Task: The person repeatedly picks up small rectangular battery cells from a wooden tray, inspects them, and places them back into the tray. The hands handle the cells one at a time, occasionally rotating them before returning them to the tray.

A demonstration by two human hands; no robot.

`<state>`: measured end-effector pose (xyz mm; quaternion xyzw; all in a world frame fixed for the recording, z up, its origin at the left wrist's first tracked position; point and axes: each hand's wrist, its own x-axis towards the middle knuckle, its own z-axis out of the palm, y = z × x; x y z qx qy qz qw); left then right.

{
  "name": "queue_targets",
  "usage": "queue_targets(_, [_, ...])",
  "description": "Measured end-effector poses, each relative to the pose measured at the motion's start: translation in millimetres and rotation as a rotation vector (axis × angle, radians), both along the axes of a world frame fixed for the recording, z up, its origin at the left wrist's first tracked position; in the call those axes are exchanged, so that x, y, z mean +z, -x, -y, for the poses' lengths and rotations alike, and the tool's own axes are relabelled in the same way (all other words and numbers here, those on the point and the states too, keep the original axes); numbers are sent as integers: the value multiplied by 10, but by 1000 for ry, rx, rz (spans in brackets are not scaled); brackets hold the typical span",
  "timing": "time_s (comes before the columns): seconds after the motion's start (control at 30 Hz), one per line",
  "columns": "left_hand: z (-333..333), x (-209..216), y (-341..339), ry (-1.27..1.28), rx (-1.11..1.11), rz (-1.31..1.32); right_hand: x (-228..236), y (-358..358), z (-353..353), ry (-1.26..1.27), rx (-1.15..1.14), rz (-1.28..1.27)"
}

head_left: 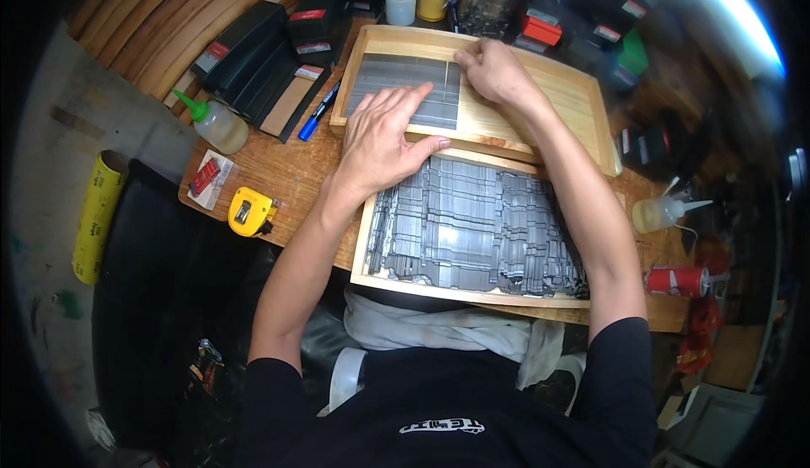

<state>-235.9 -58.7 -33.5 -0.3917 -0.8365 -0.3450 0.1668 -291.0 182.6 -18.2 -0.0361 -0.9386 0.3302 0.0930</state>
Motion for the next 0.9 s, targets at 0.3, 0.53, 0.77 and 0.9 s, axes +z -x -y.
queue_targets(0.3, [-21, -12, -24, -46, 22, 16, 517, -325, 93, 240, 132, 549])
queue_targets(0.53, [6, 6, -12, -71, 60, 47, 602, -207, 517, -95, 184, 567])
queue_targets(0.77, [-71, 25, -75, -137, 65, 52, 629, -543, 244, 257, 251, 98])
queue_targets(0.9, [-23, 2, -63, -118, 40, 25, 732, -1487, -302, -12, 204, -67])
